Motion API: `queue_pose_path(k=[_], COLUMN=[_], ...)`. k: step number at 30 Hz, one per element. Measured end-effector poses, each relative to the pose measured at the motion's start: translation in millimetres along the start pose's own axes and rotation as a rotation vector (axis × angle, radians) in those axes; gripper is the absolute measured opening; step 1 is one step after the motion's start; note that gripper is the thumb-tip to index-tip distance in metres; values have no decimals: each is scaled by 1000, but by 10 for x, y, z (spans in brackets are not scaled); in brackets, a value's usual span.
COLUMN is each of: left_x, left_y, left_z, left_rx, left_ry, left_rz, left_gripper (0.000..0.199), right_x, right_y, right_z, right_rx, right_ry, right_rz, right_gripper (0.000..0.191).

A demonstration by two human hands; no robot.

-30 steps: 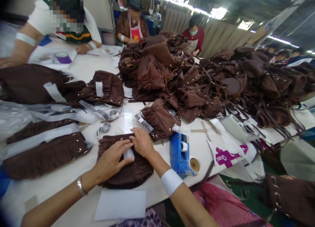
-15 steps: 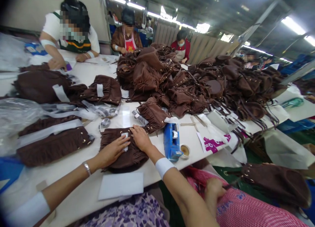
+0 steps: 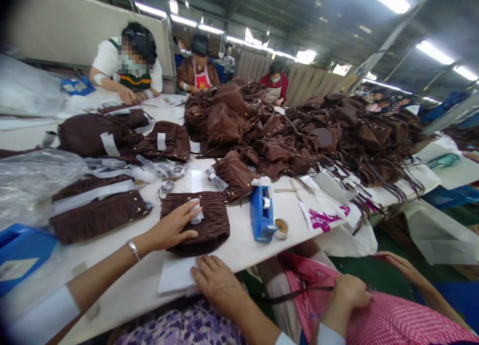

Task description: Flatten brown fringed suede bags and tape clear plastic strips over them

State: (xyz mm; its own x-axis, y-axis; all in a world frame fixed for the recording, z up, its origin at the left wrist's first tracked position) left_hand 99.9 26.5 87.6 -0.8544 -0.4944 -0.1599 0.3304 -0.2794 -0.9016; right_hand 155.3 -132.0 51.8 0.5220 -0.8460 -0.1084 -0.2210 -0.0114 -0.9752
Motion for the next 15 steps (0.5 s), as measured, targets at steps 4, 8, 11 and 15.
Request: queue_pose_path(k=[4, 8, 11, 15], left_x=[197, 312, 355, 406], left_y=[-22, -9, 70, 141], left_z=[226, 135, 32, -92], left_rx=[-89, -236, -200, -165], left_ry=[-4, -148, -164, -131], left_rz=[-97, 43, 107, 84], left_gripper=[90, 84, 80, 73], right_x=[95, 75, -94, -265], right_y=[-255, -452, -391, -210], right_z=[-60, -236, -294, -213], right_rx=[45, 52, 100, 131], right_ry=[-57, -149, -212, -269], right_rz=[159, 287, 345, 367], right_gripper=[35, 33, 30, 27])
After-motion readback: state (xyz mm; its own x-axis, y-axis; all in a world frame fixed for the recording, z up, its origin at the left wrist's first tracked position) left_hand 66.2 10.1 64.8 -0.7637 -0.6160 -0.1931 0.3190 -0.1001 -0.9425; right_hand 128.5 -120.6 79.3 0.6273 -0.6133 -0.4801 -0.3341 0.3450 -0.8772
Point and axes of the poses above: each hand's wrist, its own x-axis away from the middle knuckle, its own y-axis out of the palm, z = x × y, the point moved 10 cm from there along -x, towards the middle knuckle, and after that the axes turned 4 degrees about y, right-handed, at the moved point
